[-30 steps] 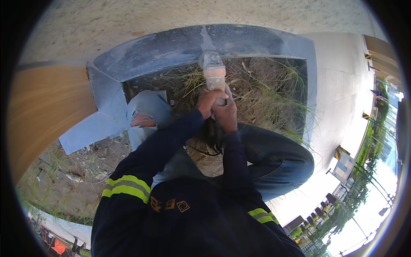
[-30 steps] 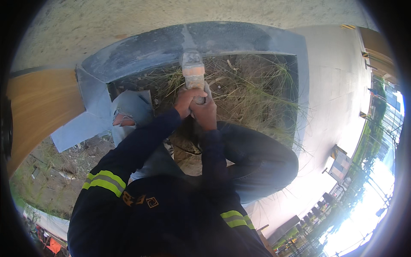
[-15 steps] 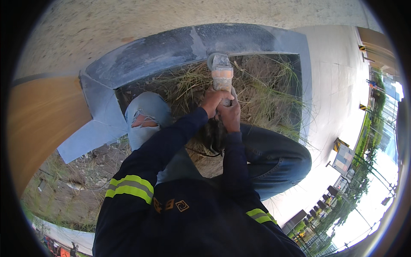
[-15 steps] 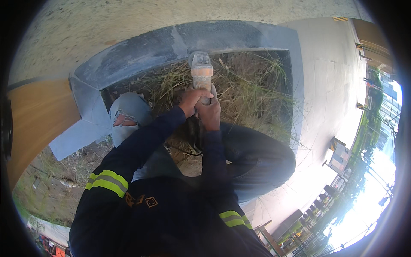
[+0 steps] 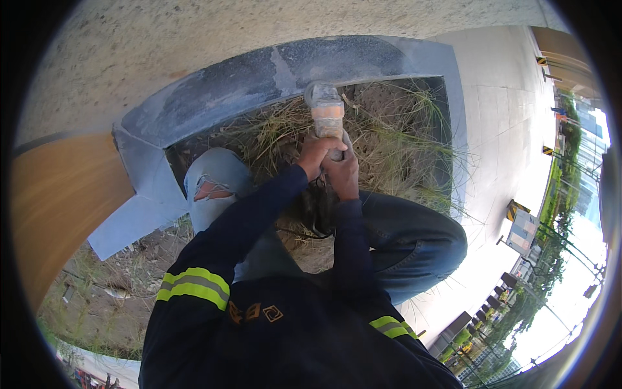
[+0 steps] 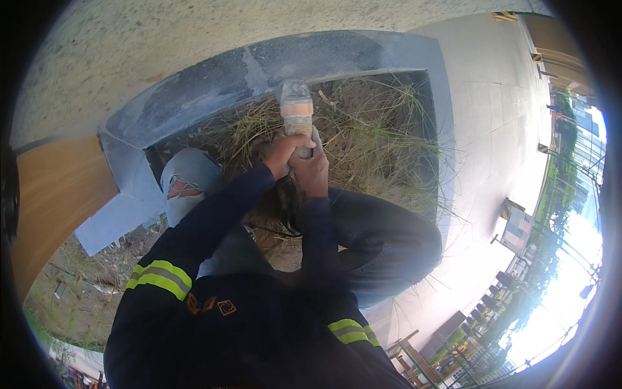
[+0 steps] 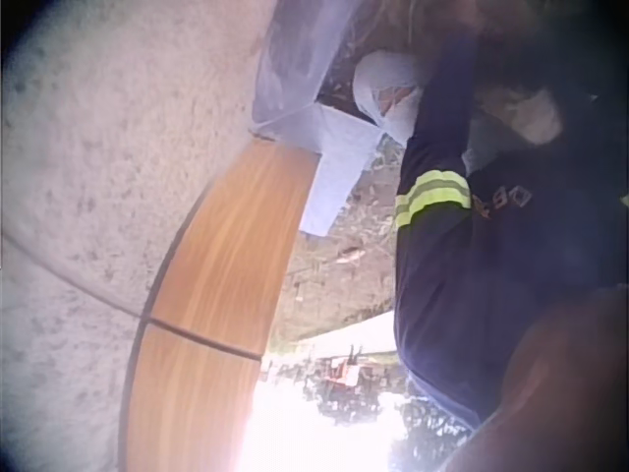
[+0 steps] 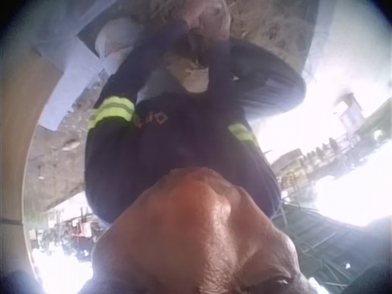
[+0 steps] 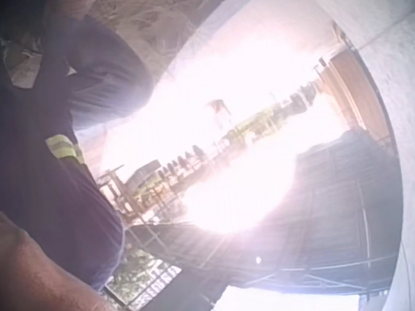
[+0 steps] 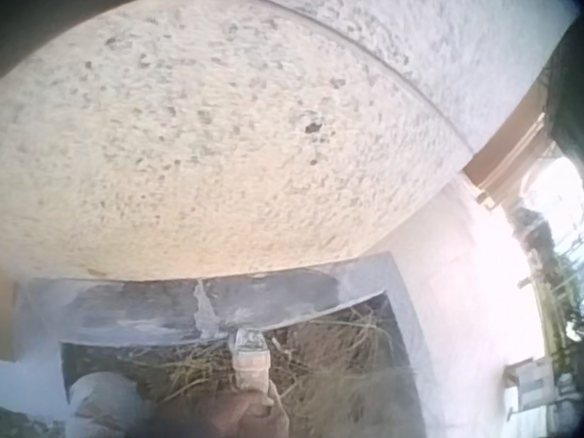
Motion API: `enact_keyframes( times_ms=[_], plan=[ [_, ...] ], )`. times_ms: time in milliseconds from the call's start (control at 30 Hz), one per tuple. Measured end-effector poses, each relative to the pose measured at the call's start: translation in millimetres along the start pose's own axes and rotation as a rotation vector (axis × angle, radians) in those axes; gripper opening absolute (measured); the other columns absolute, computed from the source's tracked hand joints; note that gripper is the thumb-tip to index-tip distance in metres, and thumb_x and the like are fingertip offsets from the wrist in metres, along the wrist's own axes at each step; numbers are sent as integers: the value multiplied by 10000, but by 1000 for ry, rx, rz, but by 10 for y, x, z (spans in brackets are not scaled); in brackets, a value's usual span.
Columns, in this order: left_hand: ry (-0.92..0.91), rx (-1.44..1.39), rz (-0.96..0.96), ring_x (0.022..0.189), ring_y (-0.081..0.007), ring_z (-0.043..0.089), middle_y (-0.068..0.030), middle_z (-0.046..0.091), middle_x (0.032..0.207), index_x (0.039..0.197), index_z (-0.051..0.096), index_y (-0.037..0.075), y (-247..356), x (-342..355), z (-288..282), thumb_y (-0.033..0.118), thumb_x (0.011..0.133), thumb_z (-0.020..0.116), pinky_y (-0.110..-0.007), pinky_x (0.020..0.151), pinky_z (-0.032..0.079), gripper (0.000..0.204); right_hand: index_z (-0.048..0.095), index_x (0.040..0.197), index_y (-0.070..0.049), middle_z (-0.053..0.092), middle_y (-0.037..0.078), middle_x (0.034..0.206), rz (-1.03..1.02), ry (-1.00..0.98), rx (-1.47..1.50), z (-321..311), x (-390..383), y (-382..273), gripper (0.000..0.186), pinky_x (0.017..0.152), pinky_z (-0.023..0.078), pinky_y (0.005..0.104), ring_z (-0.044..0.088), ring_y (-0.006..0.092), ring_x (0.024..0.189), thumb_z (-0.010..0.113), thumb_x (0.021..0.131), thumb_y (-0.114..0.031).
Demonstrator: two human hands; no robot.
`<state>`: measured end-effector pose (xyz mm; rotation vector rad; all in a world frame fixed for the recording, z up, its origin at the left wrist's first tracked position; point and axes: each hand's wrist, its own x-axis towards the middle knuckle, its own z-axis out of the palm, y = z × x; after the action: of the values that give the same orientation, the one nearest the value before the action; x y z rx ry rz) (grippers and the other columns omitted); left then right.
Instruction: The person kneels and uses an angle grinder to smooth the edge of a concrete base. A security guard walks past in the background while the person continues grinding.
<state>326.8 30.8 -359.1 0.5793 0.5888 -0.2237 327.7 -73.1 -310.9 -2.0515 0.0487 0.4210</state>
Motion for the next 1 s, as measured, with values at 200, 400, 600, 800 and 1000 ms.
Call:
enact_keyframes(
  times_ms=[200,400,600,800,1000],
  plan=[
    [35,14,-13,876,-221,708,-93,707,979,1081,690,9,3,-36,-23,41,776,770,-380,787,567,317,500,1496,4,690,183,1294,-3,-34,-41,14,-2,7,787,1001,511,377,670,242,1180,788,806,-242],
    [108,-98,-8,848,-220,713,-97,711,965,1060,694,4,79,-282,-396,31,798,738,-368,765,573,267,463,1552,-88,711,249,1218,-37,-104,-90,340,-88,4,878,959,542,412,704,361,1162,789,771,-321],
    [-37,15,8,875,-213,703,-91,700,997,1082,685,8,-18,-21,-29,32,802,733,-367,804,566,286,470,1542,-61,726,205,1224,34,-12,1,14,-19,-7,858,958,540,394,714,303,1145,801,781,-281],
    [50,-12,-19,789,-201,699,-73,716,941,1016,712,21,-26,-53,-142,2,733,769,-370,741,569,289,477,1526,-37,717,219,1235,29,-28,-27,97,-47,-17,871,964,533,395,703,296,1165,817,768,-298],
    [106,-123,19,784,-197,708,-79,716,932,1034,705,31,199,-384,-422,-15,776,727,-372,725,577,263,483,1524,-44,722,226,1197,-33,-138,-99,420,-131,-3,859,939,546,399,720,312,1121,811,768,-285]
  ],
)
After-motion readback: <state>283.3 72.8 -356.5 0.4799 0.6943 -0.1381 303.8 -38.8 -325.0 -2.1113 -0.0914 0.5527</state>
